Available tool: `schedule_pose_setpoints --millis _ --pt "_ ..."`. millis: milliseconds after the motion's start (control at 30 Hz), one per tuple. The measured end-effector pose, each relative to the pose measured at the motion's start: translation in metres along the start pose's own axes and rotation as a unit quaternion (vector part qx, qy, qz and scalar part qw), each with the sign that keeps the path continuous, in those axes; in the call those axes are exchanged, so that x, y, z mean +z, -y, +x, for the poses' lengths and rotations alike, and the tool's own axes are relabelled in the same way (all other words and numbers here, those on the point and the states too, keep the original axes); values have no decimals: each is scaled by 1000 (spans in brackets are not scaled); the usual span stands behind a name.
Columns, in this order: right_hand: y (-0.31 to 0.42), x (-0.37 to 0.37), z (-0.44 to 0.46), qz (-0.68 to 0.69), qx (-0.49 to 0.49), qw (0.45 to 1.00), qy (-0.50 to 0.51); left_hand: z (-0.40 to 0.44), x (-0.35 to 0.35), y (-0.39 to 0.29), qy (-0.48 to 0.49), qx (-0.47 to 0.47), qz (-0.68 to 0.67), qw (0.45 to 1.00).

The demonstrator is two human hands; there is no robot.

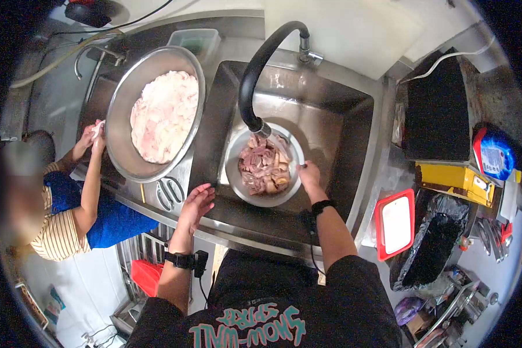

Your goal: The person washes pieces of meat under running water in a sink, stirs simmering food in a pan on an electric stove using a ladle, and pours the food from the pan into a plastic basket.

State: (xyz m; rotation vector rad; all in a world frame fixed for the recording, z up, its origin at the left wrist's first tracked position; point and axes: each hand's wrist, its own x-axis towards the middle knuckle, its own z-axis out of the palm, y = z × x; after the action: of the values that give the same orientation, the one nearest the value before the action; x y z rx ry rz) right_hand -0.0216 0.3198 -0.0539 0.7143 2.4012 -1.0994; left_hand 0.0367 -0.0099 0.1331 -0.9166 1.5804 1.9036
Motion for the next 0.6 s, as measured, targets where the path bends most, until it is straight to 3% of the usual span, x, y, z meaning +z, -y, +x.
schedule_pose_setpoints --millis 33,133,267,333,433,600 --pt "-4 7 6 -61 13 998 -34 -2 0 1 2 -2 1 1000" --pt "-50 28 31 89 51 994 -21 -12 1 5 14 11 -15 1000" --pt "-68 20 37 88 23 995 47 -24 -3 8 -3 6 9 1000" --pt "3 -20 -9 136 3 990 35 -26 -3 5 -10 5 10 1000" --pt "50 -33 -13 404 54 900 155 -25 -3 2 -15 19 -2 1000" --pt "108 -38 -12 470 12 854 224 -22 0 -4 -14 36 -5 999"
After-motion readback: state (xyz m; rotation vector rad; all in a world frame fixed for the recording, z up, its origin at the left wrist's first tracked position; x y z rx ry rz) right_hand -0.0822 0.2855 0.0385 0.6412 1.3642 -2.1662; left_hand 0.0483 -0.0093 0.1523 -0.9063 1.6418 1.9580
